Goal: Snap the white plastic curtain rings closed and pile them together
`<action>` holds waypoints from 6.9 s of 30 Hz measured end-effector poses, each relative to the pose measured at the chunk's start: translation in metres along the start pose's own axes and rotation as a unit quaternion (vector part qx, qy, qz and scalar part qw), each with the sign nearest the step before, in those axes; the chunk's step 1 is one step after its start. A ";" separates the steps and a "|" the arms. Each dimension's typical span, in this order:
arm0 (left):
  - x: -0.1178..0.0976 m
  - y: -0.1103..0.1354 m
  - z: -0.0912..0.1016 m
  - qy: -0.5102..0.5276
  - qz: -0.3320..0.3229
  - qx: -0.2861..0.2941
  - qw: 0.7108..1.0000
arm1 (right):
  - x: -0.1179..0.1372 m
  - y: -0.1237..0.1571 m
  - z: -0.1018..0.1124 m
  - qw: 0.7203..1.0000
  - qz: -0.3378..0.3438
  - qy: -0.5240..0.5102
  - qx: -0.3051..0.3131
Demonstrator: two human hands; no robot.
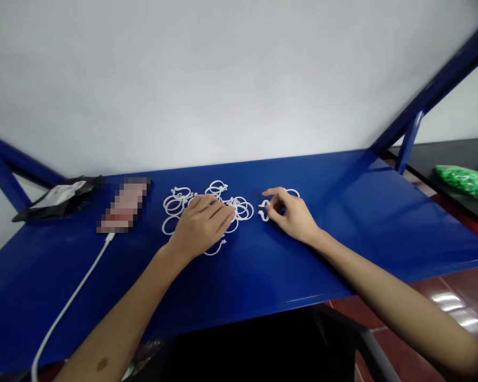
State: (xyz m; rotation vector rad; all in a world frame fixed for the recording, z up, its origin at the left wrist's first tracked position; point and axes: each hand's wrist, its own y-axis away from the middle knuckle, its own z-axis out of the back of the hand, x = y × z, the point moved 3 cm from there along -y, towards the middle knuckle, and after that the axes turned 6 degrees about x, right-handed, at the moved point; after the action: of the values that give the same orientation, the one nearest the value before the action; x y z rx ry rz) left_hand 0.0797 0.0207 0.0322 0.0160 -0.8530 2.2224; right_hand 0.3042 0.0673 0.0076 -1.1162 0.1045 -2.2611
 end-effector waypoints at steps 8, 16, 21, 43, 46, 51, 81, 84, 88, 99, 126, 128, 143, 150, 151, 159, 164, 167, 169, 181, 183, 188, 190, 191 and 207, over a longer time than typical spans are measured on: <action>-0.021 -0.006 -0.006 0.056 -0.010 0.020 0.998 | 0.012 0.004 -0.010 0.999 0.001 0.030 0.020; -0.005 0.005 0.009 0.141 0.061 -0.041 0.987 | 0.015 0.007 -0.012 0.999 -0.030 -0.006 0.017; -0.007 0.005 0.008 0.157 0.067 -0.035 0.985 | 0.017 0.009 -0.012 0.999 -0.014 0.008 0.029; -0.011 0.007 0.005 0.161 0.055 -0.009 0.985 | 0.037 0.018 -0.014 0.989 0.097 0.004 0.112; -0.010 0.008 0.004 0.155 0.057 -0.012 0.986 | 0.037 0.018 -0.014 0.986 0.115 -0.007 0.124; -0.010 0.009 0.003 0.141 0.078 -0.017 0.987 | 0.037 0.018 -0.014 0.984 0.132 -0.023 0.121; 0.002 0.011 -0.006 0.161 0.124 0.045 0.978 | -0.031 -0.006 0.055 0.967 -0.110 0.191 -0.130; 0.003 0.014 -0.009 0.156 0.138 0.080 0.975 | -0.048 -0.007 0.055 0.947 -0.120 0.271 -0.120; 0.002 0.018 -0.015 0.155 0.137 0.131 0.970 | -0.053 -0.005 0.055 0.922 -0.126 0.336 -0.144; -0.003 0.015 -0.015 0.168 0.125 0.132 0.969 | 0.003 -0.018 -0.014 0.980 0.041 0.169 0.093; 0.004 0.017 -0.013 0.143 0.179 0.134 0.964 | 0.003 -0.006 -0.007 0.989 -0.085 0.117 0.031; 0.004 0.016 -0.012 0.143 0.181 0.123 0.965 | 0.006 -0.006 -0.006 0.990 -0.083 0.107 0.022; -0.011 0.006 0.004 0.183 0.055 0.024 0.981 | 0.033 0.004 -0.011 0.998 0.038 0.029 0.044; -0.012 0.005 0.006 0.181 0.075 0.021 0.980 | 0.033 0.006 -0.014 0.996 0.060 0.022 0.066; -0.012 0.004 0.006 0.180 0.074 0.021 0.981 | 0.033 0.006 -0.014 0.995 0.069 0.022 0.072; -0.014 0.006 0.006 0.165 0.072 0.030 0.983 | 0.032 0.008 -0.016 0.990 0.106 -0.009 0.098; -0.011 0.006 0.009 0.122 0.075 -0.003 0.990 | 0.034 0.009 -0.015 0.987 0.120 -0.033 0.100; -0.010 0.006 0.011 0.101 0.077 -0.022 0.992 | 0.034 0.010 -0.015 0.986 0.123 -0.032 0.103; -0.009 0.006 0.011 0.090 0.080 -0.030 0.992 | 0.034 0.011 -0.015 0.986 0.128 -0.031 0.102; -0.013 0.004 0.012 0.057 0.082 -0.055 0.993 | 0.035 0.016 -0.015 0.975 0.184 -0.019 0.120; -0.012 0.005 0.010 0.065 0.079 -0.051 0.993 | 0.036 0.015 -0.017 0.976 0.180 -0.017 0.121; -0.006 0.007 0.005 0.093 0.095 -0.014 0.991 | 0.035 0.007 -0.015 0.989 0.136 0.014 0.059; -0.002 0.009 0.003 0.106 0.111 0.012 0.988 | 0.030 0.001 -0.006 0.992 0.111 0.056 0.004; -0.001 0.010 0.002 0.113 0.118 0.027 0.986 | 0.025 -0.001 0.001 0.992 0.094 0.080 -0.025; 0.001 0.014 0.000 0.175 0.113 0.171 0.963 | -0.051 -0.011 0.052 0.935 -0.131 0.312 -0.105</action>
State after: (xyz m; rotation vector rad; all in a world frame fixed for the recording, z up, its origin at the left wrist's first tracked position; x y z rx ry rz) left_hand 0.0701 0.0140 0.0247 -0.3161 -0.2847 2.4605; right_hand 0.3613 0.1141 0.0091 -0.4815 0.4882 -2.8266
